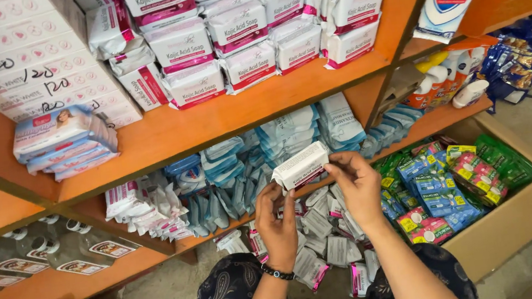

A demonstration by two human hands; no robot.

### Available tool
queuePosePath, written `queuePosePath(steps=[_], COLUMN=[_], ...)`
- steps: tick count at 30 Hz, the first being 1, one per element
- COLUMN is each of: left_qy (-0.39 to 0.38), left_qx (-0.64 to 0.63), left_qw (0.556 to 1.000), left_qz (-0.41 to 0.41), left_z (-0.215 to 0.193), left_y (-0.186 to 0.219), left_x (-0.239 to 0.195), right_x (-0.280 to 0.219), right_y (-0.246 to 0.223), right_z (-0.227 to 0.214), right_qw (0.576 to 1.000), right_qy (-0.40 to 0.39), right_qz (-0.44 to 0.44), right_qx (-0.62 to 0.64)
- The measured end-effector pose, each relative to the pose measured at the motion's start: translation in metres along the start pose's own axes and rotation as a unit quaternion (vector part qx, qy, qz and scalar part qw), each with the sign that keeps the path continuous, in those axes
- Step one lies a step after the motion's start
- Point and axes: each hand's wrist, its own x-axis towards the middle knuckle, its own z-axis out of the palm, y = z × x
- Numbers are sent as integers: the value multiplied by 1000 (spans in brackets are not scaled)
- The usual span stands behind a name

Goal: Organizing and stocking bars of soap on the bottom shelves of a grocery store shelf unit.

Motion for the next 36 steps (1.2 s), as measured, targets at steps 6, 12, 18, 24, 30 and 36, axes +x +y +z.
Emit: queuePosePath(steps=[6,12,18,24,30,36], left_qy=[28,77,100,82,39,68], left_qx=[30,82,88,53,75,168], left_qw=[998,988,974,966,958,941], left_qz=[42,105,184,240,275,286], left_z=[7,13,29,57,69,79], left_y=[1,21,39,69,83,81], left_x=[-2,13,56,113,169,210], right_x=[-2,2,35,97,156,200], right_y=[-8,-40,-47,-60,-75,-71], right_z=[5,7,14,15,23,38], right_qw=[1000,997,988,975,962,959], right_qy=[6,-22,-45,-54,-83,-101], right_qz=[-28,-56,-143,-207,-247,-252], right_qx=[-5,-54,-34,-60,-75,-80])
